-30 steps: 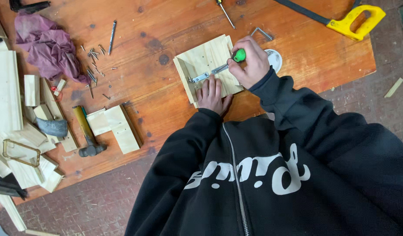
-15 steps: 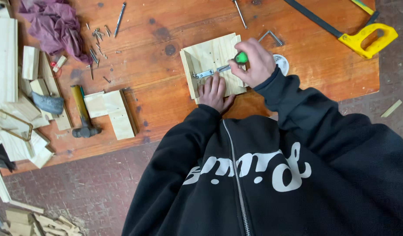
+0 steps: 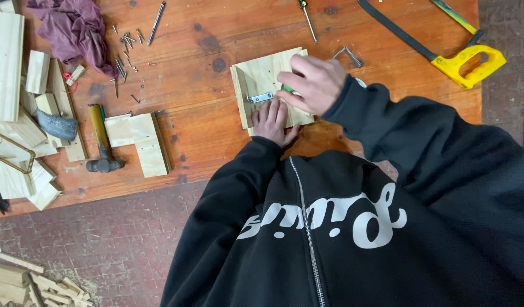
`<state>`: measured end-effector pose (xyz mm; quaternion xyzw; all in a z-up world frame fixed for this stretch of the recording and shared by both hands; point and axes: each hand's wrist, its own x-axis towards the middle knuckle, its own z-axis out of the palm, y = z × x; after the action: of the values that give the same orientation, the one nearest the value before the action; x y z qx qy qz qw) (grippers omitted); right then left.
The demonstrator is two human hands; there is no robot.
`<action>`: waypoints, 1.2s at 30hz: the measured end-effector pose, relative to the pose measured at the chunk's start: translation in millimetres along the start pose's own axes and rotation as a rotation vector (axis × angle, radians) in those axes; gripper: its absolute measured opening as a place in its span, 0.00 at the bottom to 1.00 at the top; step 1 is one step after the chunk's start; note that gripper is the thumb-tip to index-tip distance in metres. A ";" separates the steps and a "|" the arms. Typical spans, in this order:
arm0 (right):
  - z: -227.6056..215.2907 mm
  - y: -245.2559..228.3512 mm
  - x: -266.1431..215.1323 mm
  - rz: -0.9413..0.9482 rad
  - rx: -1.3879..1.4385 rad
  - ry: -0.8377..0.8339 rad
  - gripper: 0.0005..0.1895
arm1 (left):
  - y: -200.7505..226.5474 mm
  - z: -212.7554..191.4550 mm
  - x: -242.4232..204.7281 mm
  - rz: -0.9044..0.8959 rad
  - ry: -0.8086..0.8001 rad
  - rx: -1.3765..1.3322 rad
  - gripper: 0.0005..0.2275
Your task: The person assembles a small wooden box by attaching metal hinges to the lid and base using a screwdriver. They position the hinges, insert screws, and tighten them to secure the components together.
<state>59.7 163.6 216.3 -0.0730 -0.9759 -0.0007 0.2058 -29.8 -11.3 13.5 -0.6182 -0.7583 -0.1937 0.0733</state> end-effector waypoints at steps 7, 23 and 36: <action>-28.8 5.3 8.6 0.009 0.336 -0.112 0.21 | -1.4 3.3 -2.7 -0.034 -0.045 -0.047 0.36; 1.1 29.5 -15.3 0.101 0.202 -0.100 0.11 | 2.1 -2.8 -0.2 -0.021 -0.064 -0.003 0.34; -0.5 30.2 -8.2 0.073 0.066 -0.235 0.13 | 0.3 -1.4 -0.1 -0.011 -0.076 0.023 0.34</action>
<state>71.7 192.3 212.6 -0.1011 -0.9895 0.0477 0.0921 -29.6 -11.9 14.8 -0.6200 -0.7660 -0.1619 0.0504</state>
